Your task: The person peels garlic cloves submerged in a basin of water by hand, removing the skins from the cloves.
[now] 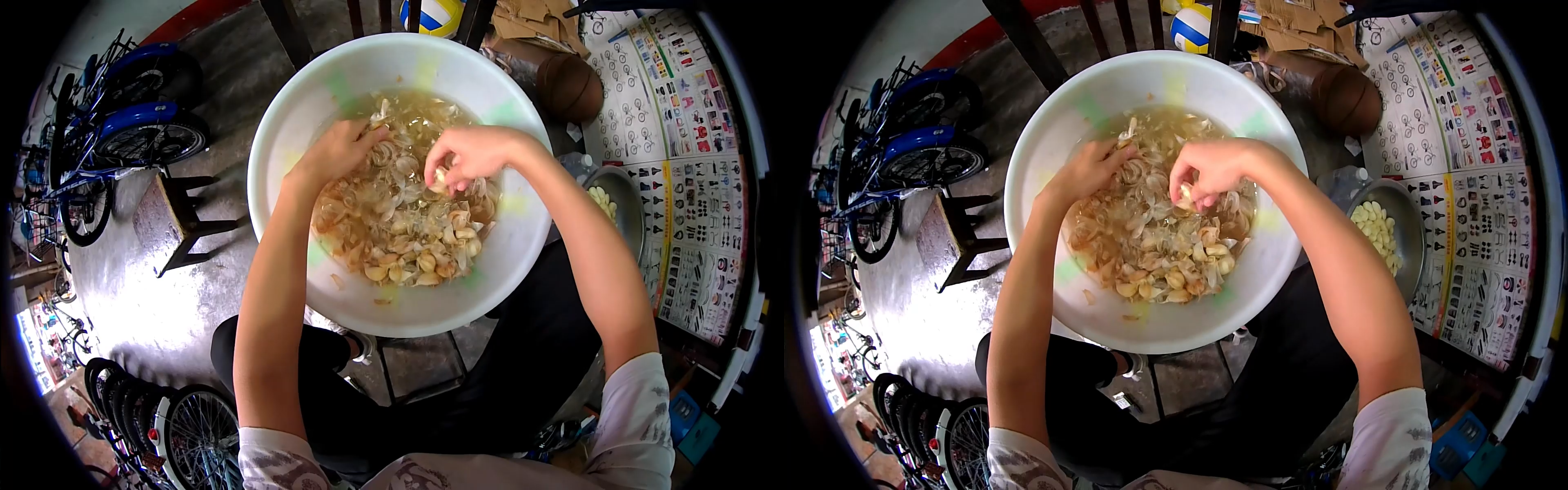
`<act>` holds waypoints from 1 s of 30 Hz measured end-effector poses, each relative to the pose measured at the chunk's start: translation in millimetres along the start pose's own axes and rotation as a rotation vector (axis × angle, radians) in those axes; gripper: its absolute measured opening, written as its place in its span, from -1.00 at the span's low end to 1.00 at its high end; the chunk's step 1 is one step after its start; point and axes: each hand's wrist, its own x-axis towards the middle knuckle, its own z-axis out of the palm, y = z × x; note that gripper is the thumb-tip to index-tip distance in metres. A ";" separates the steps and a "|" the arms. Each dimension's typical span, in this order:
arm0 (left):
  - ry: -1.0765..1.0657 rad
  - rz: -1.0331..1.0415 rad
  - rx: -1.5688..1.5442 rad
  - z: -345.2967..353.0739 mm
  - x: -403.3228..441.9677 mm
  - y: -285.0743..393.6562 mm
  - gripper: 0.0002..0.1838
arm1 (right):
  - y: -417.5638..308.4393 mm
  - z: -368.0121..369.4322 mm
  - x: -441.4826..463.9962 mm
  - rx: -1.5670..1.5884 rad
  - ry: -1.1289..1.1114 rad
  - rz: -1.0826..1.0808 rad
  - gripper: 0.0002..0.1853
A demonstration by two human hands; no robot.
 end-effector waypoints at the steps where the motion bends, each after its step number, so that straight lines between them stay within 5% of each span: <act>1: 0.035 0.059 0.034 0.9 0.7 -2.2 -0.58 | 0.4 -1.7 2.4 0.021 0.018 0.012 -0.74; 10: 0.359 0.251 0.646 2.7 -18.8 17.0 -0.36 | -8.4 -0.2 2.2 0.089 0.098 0.024 -0.58; 14: 0.306 0.201 0.745 -5.5 -50.4 35.4 -0.31 | -13.0 -2.4 -0.4 0.118 0.060 0.064 -0.69; 17: 0.485 0.238 0.840 -4.0 -72.7 38.9 -0.31 | -5.3 -1.9 2.3 0.209 0.024 -0.057 -0.71; 20: 0.502 0.326 0.479 9.9 -77.9 42.4 -0.35 | -6.3 -3.8 6.3 0.293 0.053 -0.196 -0.74; 22: 0.160 0.030 -0.386 16.8 -81.2 62.5 -0.43 | -17.2 1.0 4.0 0.459 0.124 -0.252 -0.74; 26: 0.359 0.138 -0.354 20.1 -72.9 64.6 -0.54 | -30.0 10.6 7.4 0.453 0.227 -0.215 -0.75; 30: 0.308 0.069 -0.541 7.7 -69.3 60.1 -0.62 | -38.1 13.6 7.2 0.540 0.385 -0.300 -0.84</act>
